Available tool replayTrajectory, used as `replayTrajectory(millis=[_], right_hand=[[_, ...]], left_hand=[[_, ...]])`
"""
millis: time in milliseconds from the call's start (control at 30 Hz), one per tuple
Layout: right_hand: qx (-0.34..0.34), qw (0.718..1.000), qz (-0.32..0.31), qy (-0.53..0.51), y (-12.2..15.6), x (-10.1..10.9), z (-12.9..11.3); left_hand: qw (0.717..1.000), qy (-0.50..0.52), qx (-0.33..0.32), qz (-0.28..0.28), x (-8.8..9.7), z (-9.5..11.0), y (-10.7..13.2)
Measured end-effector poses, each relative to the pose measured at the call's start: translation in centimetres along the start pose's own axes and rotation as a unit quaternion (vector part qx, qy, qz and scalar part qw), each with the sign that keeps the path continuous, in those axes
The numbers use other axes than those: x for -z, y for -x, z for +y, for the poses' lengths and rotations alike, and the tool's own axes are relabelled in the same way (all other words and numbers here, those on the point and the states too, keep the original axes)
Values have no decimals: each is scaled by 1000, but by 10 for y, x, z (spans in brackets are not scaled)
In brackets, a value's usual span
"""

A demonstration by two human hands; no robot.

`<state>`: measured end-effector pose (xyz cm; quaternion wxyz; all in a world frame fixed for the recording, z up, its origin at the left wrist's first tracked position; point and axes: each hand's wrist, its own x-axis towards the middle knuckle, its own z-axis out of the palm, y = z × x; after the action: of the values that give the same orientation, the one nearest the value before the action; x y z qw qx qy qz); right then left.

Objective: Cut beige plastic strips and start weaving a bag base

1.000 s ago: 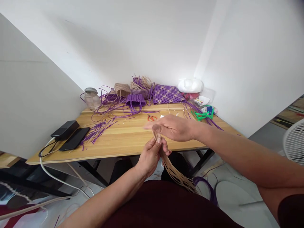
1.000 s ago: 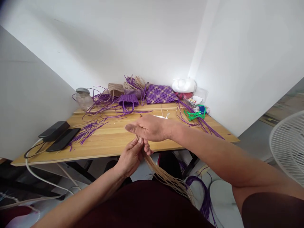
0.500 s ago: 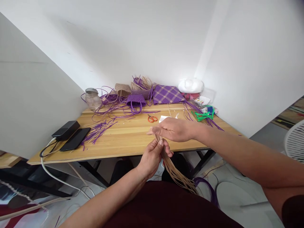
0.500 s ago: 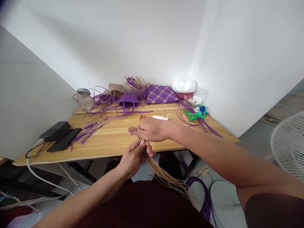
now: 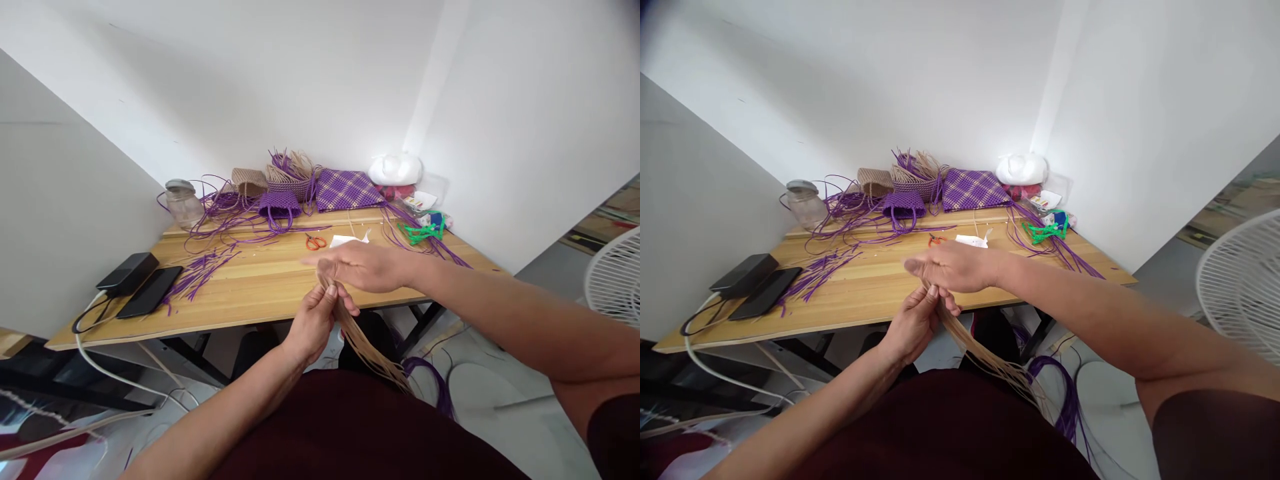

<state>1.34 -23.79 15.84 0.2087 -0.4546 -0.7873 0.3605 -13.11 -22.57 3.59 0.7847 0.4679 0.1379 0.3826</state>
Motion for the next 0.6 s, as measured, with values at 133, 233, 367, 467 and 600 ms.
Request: replayTrajectory(millis=[133, 233, 367, 467, 600], right_hand=[[-6, 977, 94, -192, 2, -11, 26], [-7, 950, 33, -311, 6, -31, 47], [43, 928, 51, -366, 13, -53, 57], [-12, 939, 105, -326, 17, -61, 55], [-35, 942, 91, -322, 26, -66, 57]], left_hand=[[998, -25, -51, 5, 0, 11, -7], [994, -56, -89, 29, -3, 23, -14], [991, -75, -95, 58, -10, 38, -23], [988, -52, -122, 73, -17, 50, -32], [992, 0, -92, 83, -23, 73, -46]])
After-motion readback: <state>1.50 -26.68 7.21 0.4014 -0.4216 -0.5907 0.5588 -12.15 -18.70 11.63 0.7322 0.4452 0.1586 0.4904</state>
